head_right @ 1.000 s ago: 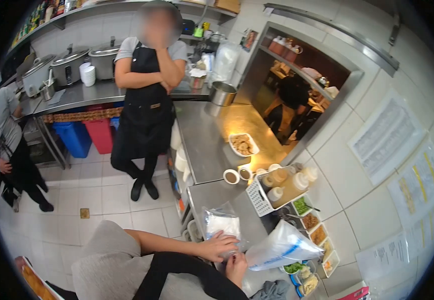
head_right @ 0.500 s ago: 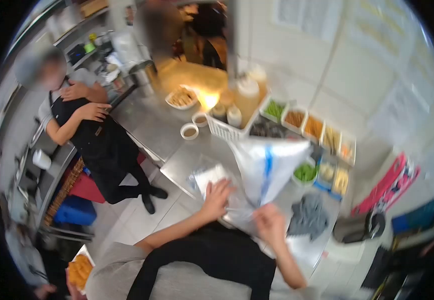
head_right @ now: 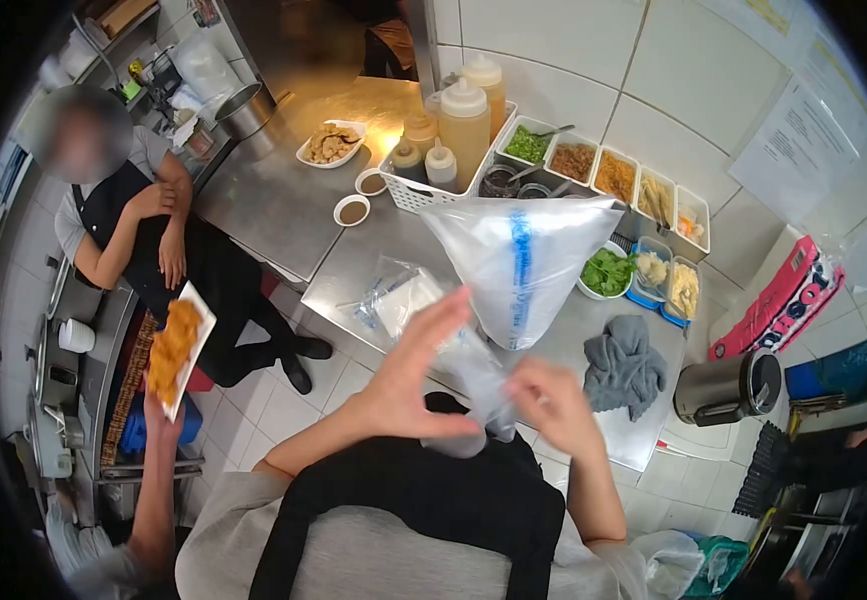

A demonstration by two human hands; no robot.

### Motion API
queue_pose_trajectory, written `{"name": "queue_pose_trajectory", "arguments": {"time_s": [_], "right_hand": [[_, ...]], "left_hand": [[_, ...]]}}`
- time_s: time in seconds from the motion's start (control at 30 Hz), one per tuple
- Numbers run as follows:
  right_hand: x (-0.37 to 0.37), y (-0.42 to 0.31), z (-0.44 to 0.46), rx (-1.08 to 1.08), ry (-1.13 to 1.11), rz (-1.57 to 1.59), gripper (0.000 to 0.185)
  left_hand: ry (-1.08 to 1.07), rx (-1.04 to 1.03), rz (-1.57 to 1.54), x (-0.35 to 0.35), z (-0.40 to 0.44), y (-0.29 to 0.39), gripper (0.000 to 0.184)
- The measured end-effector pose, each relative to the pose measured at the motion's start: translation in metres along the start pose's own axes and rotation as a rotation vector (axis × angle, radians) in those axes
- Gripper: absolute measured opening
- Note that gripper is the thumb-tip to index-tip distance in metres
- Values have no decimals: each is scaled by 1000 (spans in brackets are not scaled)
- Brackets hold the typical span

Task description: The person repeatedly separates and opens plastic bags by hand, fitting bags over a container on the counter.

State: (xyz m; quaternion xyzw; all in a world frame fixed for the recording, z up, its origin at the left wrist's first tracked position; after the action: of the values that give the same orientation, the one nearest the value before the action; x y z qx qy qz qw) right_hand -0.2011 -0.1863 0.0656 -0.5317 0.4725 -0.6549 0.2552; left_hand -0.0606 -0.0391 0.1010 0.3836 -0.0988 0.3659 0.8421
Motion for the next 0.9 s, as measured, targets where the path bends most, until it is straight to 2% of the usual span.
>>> {"name": "queue_pose_trajectory", "arguments": {"time_s": [0.03, 0.07, 0.13, 0.17, 0.2, 0.27, 0.3, 0.33, 0.4, 0.43, 0.5, 0.57, 0.63, 0.77, 0.8, 0.87, 0.9], "right_hand": [[-8, -8, 4, -4, 5, -6, 16], [-19, -17, 8, 33, -35, -69, 15], [-26, -23, 6, 58, -68, -135, 14], [-28, -23, 8, 4, -75, -125, 14], [-30, -23, 10, -43, -92, -112, 14], [-35, -20, 9, -54, -102, -96, 12], [-36, -16, 8, -111, -18, 64, 10], [-32, -11, 5, -178, 82, 221, 9], [-8, 18, -1, -185, 181, 245, 4], [12, 26, -4, -177, 277, 313, 4], [63, 35, -3, -221, 574, 424, 5], [115, 59, 9, -218, 805, 18, 5], [135, 75, 37, -69, 856, -263, 4], [122, 109, 103, -113, 621, -655, 8], [112, 117, 115, -106, 615, -655, 8], [96, 129, 137, -135, 576, -906, 5], [95, 131, 141, -123, 572, -906, 5]], "left_hand": [[-120, -75, 105, -6, 6, 6, 80], [-123, -84, 91, -11, 5, 5, 80], [-356, 111, -64, -29, -5, -3, 78], [-350, 133, -17, -32, -10, -9, 69], [-341, 143, -9, -34, -15, -14, 69], [-326, 417, -308, -35, -27, -22, 61], [-283, 421, -270, -34, -29, -21, 46], [-272, 428, -267, -31, -36, -25, 46], [-295, 231, -98, -32, -48, -40, 30], [-202, 236, -109, -32, -51, -42, 20], [-195, 406, -213, -26, -57, -45, 19], [-221, 449, -197, -17, -58, -42, 18], [-226, 505, -161, -13, -62, -42, 17], [-142, 558, -138, -14, -63, -37, 17], [-124, 582, -133, -14, -63, -35, 17], [-95, 598, -128, -17, -65, -34, 17], [-73, 612, -129, -17, -67, -33, 17]]}}
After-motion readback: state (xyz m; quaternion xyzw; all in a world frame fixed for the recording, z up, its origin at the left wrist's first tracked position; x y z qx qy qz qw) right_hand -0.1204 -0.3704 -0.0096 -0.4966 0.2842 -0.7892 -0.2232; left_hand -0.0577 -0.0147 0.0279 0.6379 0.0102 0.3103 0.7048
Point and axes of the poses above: each hand's wrist, its own z-axis towards the middle knuckle, its own x-axis out of the back of the hand, y = z × x, the point moved 2 cm from there along z, towards the middle knuckle, and after that the axes turned 14 degrees about -x, right-handed, at the moved point
